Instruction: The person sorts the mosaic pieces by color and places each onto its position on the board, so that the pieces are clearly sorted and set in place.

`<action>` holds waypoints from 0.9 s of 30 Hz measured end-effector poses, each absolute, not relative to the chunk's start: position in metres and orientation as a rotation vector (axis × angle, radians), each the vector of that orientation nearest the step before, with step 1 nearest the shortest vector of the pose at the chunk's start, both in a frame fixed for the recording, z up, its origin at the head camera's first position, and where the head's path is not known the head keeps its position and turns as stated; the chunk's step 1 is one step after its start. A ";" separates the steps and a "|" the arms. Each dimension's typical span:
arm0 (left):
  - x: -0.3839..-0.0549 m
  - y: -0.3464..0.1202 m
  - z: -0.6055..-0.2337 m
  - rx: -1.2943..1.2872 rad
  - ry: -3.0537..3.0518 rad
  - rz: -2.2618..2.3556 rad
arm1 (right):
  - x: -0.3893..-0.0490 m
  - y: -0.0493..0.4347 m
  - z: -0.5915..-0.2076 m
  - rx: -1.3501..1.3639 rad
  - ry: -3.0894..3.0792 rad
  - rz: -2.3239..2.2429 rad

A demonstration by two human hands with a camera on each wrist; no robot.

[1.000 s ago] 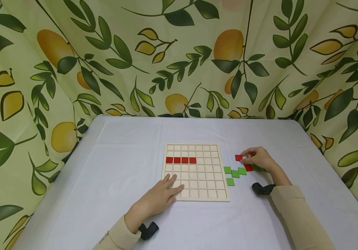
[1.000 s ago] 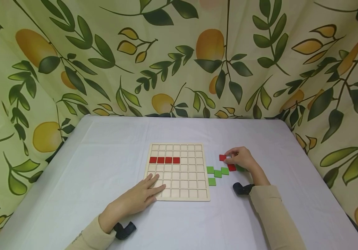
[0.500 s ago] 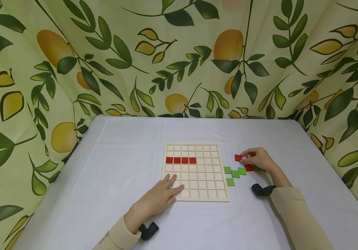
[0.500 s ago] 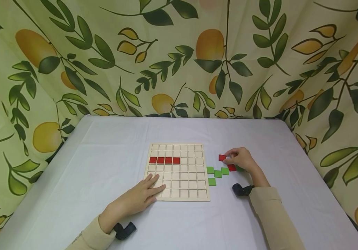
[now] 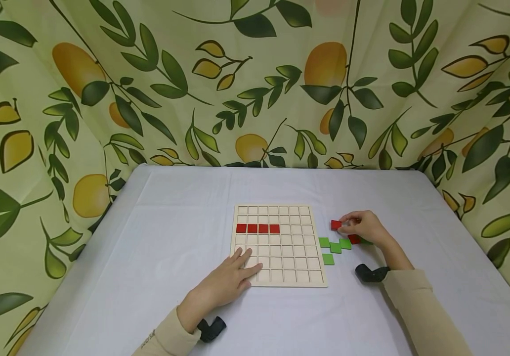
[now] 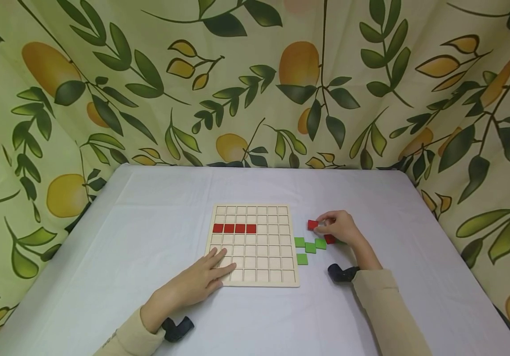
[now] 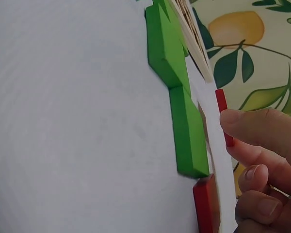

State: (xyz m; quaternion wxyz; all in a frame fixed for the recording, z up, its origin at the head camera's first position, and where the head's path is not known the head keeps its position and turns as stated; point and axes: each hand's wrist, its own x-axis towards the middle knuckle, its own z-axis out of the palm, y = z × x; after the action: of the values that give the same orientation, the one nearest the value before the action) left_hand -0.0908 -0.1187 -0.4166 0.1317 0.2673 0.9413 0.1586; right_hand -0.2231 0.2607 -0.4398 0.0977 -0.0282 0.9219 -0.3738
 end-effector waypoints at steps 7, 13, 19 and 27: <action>-0.092 -0.119 -0.418 0.781 2.747 0.432 | -0.222 0.255 -0.436 -0.111 2.740 -1.118; -0.092 -0.119 -0.418 0.793 2.762 0.425 | -0.219 0.251 -0.434 -0.130 2.750 -1.135; -0.092 -0.119 -0.419 0.790 2.761 0.430 | -0.218 0.248 -0.436 -0.135 2.760 -1.134; -0.093 -0.119 -0.421 0.784 2.759 0.415 | -0.216 0.242 -0.433 -0.123 2.742 -1.151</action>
State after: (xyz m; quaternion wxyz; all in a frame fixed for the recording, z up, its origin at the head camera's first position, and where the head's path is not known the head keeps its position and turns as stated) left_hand -0.0925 -0.1190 -0.4213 0.1215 0.2686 0.9449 0.1421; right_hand -0.2157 0.2417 -0.4330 0.0825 -0.0410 0.9181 -0.3855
